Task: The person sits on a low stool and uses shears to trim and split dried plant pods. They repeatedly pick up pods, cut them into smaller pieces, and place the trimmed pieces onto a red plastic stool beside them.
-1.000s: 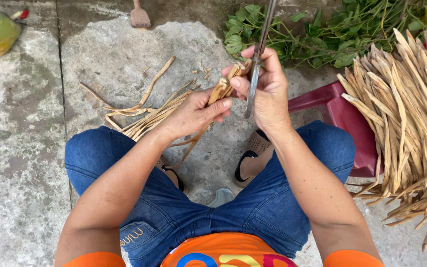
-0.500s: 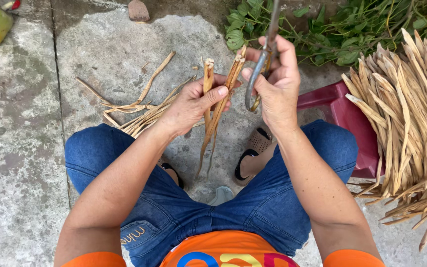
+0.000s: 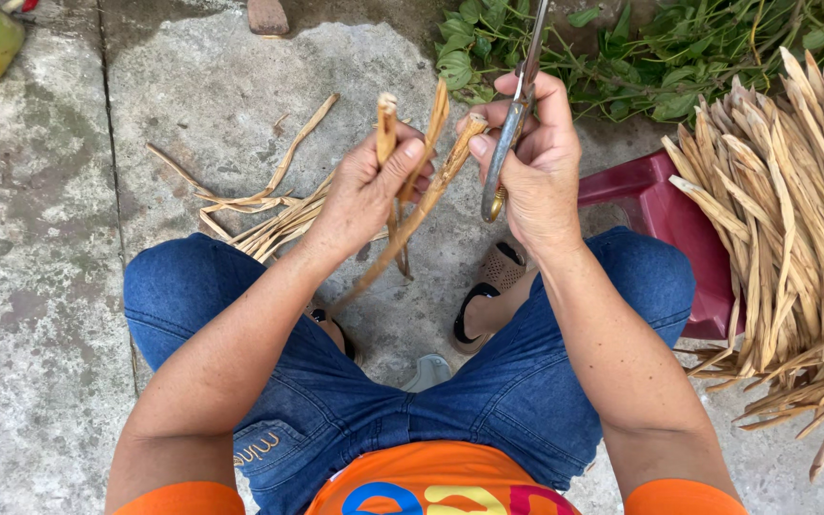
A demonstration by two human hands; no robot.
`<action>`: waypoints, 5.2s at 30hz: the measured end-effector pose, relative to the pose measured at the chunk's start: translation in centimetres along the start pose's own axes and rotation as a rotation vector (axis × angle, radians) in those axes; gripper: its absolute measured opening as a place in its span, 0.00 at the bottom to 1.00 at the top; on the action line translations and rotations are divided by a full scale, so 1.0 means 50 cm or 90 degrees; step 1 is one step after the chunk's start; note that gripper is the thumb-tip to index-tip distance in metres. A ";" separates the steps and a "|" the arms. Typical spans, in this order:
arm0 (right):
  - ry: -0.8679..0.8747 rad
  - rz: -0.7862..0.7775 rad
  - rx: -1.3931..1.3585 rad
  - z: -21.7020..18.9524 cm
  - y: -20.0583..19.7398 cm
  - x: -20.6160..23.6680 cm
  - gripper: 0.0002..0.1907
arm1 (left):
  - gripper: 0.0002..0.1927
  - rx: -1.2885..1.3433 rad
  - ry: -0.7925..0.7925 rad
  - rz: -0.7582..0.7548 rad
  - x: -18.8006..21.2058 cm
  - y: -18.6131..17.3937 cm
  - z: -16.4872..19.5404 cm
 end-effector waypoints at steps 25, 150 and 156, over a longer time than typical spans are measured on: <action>-0.047 -0.033 0.082 -0.002 0.010 0.019 0.27 | 0.08 -0.064 0.051 -0.002 0.011 0.017 0.038; 0.107 -0.054 0.211 0.083 0.068 0.029 0.27 | 0.09 0.087 0.056 0.122 0.005 -0.068 0.075; 0.070 -0.073 0.147 0.082 0.070 0.031 0.26 | 0.10 0.020 0.087 0.047 0.000 -0.038 0.076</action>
Point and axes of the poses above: each hand's wrist, its own x-axis away from the middle knuckle, its own y-axis out of the palm, z = x × y, the point moved 9 cm from there along -x, towards the middle knuckle, and after that the axes turned 12 degrees about y, right-handed, at the moved point
